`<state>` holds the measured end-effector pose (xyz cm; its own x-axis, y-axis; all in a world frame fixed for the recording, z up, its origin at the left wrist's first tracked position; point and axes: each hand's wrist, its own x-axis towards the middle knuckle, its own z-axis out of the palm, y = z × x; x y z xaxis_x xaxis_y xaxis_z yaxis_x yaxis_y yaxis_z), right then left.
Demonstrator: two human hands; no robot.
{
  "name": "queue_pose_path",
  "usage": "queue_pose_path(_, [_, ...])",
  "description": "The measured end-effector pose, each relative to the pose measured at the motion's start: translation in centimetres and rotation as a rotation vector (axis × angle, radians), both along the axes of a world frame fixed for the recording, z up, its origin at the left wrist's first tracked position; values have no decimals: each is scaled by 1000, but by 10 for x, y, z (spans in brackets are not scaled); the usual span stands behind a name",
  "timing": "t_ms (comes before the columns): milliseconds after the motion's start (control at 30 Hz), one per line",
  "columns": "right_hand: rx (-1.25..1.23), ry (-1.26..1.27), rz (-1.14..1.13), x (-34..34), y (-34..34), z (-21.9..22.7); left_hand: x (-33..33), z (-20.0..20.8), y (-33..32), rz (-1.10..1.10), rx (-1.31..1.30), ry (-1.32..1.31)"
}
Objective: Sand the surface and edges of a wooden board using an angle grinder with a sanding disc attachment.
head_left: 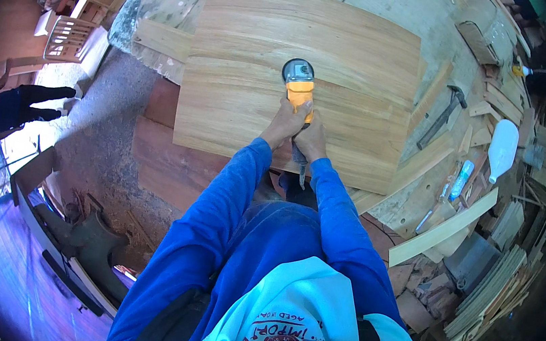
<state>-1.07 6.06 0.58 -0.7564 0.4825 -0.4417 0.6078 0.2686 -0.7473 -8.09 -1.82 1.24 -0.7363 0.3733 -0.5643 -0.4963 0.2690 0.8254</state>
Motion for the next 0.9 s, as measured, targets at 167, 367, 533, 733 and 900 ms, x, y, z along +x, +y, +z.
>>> queue_pose_path(167, [-32,-31,122,-28,-36,10,-20,-16,-48,75,-110,53])
queue_pose_path(367, [-66,-42,201,-61,-78,21,-43,-19,-99,176,17,66])
queue_pose_path(533, [-69,-38,237,-75,-93,17,-51,4,-110,289,71,29])
queue_pose_path(733, [-16,-10,166,-62,-81,24,-46,-1,-95,163,-54,18])
queue_pose_path(900, [54,71,25,-20,-45,8,-17,-4,-49,43,2,66])
